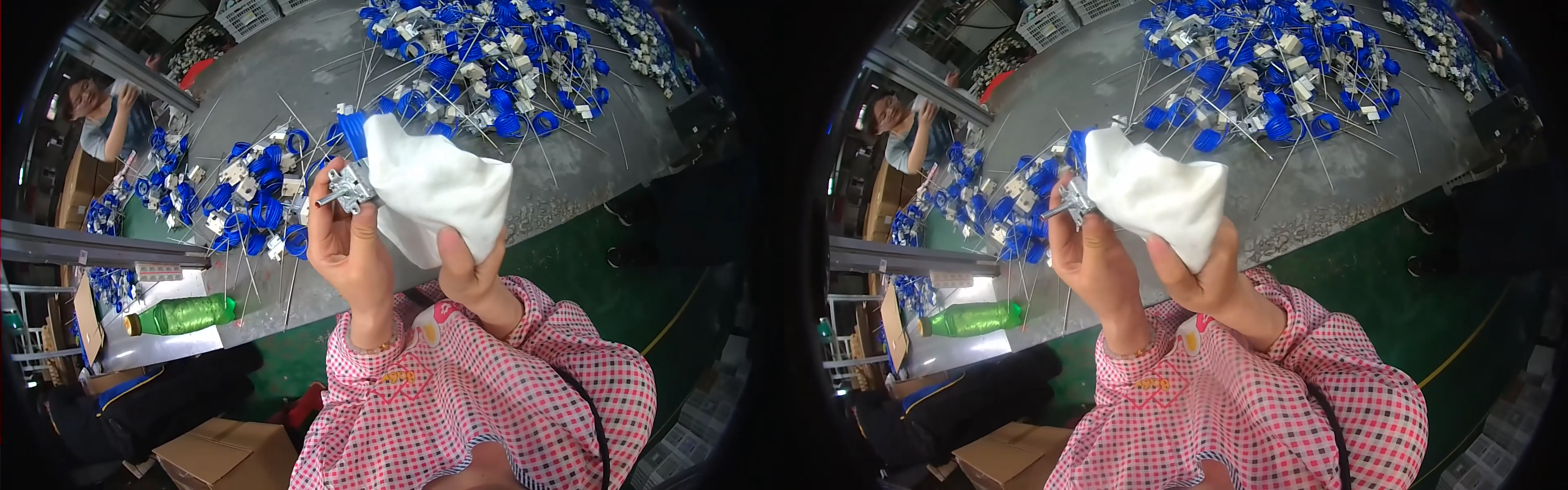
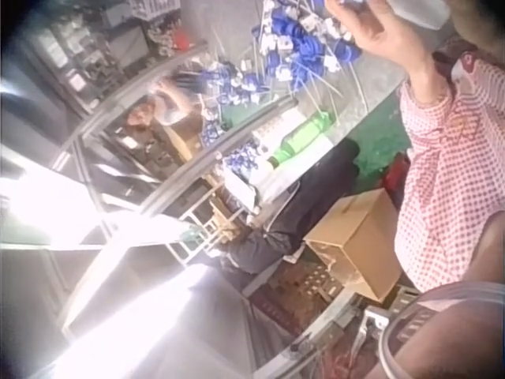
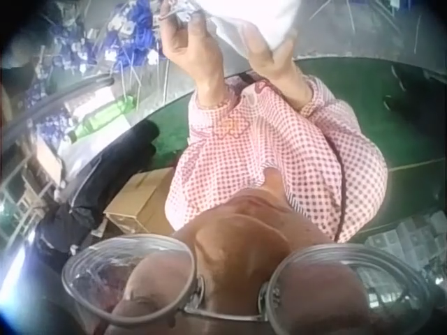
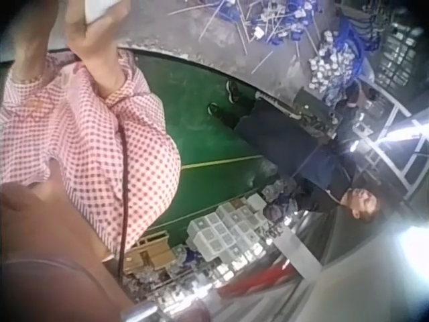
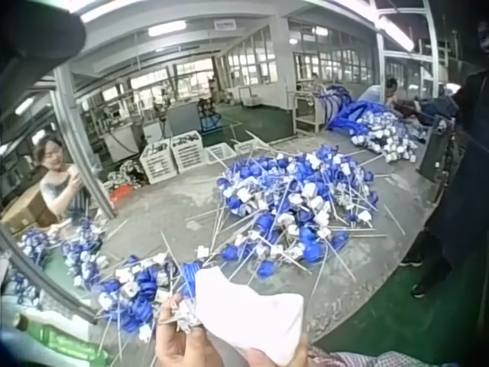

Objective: Assembling and cleaning small electronic components at a factory workbench using a cloth and coiled wire.

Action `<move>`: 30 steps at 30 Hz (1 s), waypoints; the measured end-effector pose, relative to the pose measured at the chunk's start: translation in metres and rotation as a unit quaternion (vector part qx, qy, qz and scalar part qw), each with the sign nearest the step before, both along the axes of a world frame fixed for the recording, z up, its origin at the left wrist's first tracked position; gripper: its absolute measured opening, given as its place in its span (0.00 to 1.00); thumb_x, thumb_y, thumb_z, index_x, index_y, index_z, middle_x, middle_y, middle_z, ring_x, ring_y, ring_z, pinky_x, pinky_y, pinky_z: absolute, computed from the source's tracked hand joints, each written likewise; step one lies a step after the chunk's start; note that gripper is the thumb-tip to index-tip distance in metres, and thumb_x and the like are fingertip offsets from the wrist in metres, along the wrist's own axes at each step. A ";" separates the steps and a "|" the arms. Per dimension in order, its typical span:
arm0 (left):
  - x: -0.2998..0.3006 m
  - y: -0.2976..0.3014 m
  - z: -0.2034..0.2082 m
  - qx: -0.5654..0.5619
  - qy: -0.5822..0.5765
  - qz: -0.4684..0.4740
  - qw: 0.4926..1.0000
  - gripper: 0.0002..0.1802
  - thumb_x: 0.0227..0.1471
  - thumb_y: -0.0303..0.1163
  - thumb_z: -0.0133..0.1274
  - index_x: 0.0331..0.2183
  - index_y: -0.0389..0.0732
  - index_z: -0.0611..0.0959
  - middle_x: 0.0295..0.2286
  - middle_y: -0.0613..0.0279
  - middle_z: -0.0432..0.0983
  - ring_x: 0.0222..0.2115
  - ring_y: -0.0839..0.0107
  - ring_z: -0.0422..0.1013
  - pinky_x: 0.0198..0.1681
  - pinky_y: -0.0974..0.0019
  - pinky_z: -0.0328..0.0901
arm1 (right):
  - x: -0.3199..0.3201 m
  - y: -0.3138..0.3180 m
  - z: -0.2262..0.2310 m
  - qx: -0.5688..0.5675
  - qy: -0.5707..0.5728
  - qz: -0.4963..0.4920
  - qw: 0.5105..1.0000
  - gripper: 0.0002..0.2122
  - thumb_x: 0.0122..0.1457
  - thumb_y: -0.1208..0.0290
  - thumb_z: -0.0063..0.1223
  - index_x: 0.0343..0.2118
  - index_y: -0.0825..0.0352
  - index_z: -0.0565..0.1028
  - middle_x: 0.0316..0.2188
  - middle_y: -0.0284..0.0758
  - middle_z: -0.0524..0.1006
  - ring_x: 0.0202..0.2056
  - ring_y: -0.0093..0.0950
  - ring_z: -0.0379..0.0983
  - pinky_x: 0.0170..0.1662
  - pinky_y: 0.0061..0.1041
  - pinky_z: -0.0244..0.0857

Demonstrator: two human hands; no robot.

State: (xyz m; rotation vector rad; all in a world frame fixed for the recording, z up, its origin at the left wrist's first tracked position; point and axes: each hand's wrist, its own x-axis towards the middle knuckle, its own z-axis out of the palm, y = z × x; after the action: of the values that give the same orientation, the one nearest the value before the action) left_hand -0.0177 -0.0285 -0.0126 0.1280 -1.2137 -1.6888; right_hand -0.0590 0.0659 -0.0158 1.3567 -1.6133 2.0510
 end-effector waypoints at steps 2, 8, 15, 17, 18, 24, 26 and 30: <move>0.000 -0.002 -0.001 0.023 0.016 -0.007 1.000 0.22 0.42 0.20 0.47 0.43 0.28 0.64 0.41 0.56 0.63 0.38 0.74 0.63 0.42 0.73 0.56 | 0.011 -0.001 -0.003 -0.036 -0.131 -0.082 0.987 0.24 0.49 0.67 0.37 0.47 0.77 0.55 0.45 0.44 0.62 0.46 0.33 0.60 0.48 0.28 0.52; 0.003 -0.003 -0.006 0.048 0.031 -0.066 0.996 0.24 0.42 0.24 0.50 0.43 0.28 0.64 0.40 0.57 0.63 0.38 0.73 0.63 0.42 0.72 0.57 | -0.007 0.001 0.015 -0.122 -0.371 -0.061 0.919 0.23 0.52 0.62 0.33 0.46 0.74 0.57 0.42 0.42 0.64 0.42 0.32 0.63 0.46 0.29 0.56; 0.003 0.002 -0.006 0.055 0.028 -0.068 0.996 0.25 0.42 0.24 0.50 0.44 0.28 0.63 0.42 0.55 0.62 0.39 0.73 0.62 0.43 0.71 0.56 | -0.015 -0.006 0.006 0.092 0.162 -0.126 0.974 0.23 0.45 0.77 0.48 0.46 0.77 0.57 0.43 0.43 0.64 0.46 0.31 0.59 0.50 0.27 0.48; 0.002 0.001 -0.004 0.059 0.028 -0.065 0.996 0.25 0.42 0.23 0.49 0.44 0.28 0.63 0.43 0.54 0.61 0.40 0.73 0.62 0.43 0.71 0.56 | -0.007 -0.010 0.000 0.048 0.090 -0.088 0.991 0.23 0.45 0.77 0.49 0.45 0.76 0.58 0.42 0.43 0.65 0.46 0.30 0.60 0.50 0.27 0.49; 0.001 0.000 -0.004 0.065 0.036 -0.074 0.994 0.25 0.42 0.22 0.49 0.44 0.28 0.63 0.42 0.54 0.62 0.40 0.73 0.62 0.43 0.71 0.56 | -0.005 -0.012 -0.003 0.004 0.019 -0.050 0.999 0.23 0.44 0.78 0.51 0.45 0.76 0.58 0.42 0.43 0.65 0.45 0.29 0.60 0.49 0.27 0.50; 0.005 -0.001 -0.010 0.065 0.015 -0.075 0.995 0.24 0.42 0.21 0.48 0.44 0.28 0.63 0.42 0.55 0.62 0.39 0.73 0.62 0.43 0.71 0.56 | -0.013 -0.009 -0.003 0.045 -0.075 -0.031 0.996 0.21 0.44 0.80 0.52 0.42 0.76 0.61 0.37 0.40 0.69 0.38 0.25 0.67 0.39 0.21 0.61; 0.007 -0.005 -0.009 0.075 0.035 -0.101 0.991 0.24 0.43 0.21 0.48 0.45 0.28 0.63 0.42 0.55 0.62 0.40 0.72 0.62 0.43 0.71 0.56 | -0.007 -0.008 -0.001 0.040 -0.053 -0.043 0.997 0.22 0.43 0.80 0.53 0.43 0.77 0.60 0.38 0.40 0.69 0.39 0.26 0.66 0.40 0.22 0.60; 0.002 -0.008 -0.012 0.111 0.022 -0.113 0.987 0.24 0.43 0.22 0.48 0.45 0.28 0.63 0.42 0.54 0.62 0.40 0.70 0.62 0.44 0.69 0.56 | -0.007 -0.005 -0.009 0.019 0.033 -0.013 0.999 0.25 0.42 0.79 0.54 0.44 0.78 0.57 0.42 0.43 0.65 0.43 0.30 0.63 0.45 0.25 0.57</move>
State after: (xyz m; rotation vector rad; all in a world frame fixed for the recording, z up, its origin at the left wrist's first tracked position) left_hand -0.0157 -0.0365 -0.0247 0.0907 -1.0359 -2.0128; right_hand -0.0658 0.0604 -0.0244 1.3934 -1.6413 1.9511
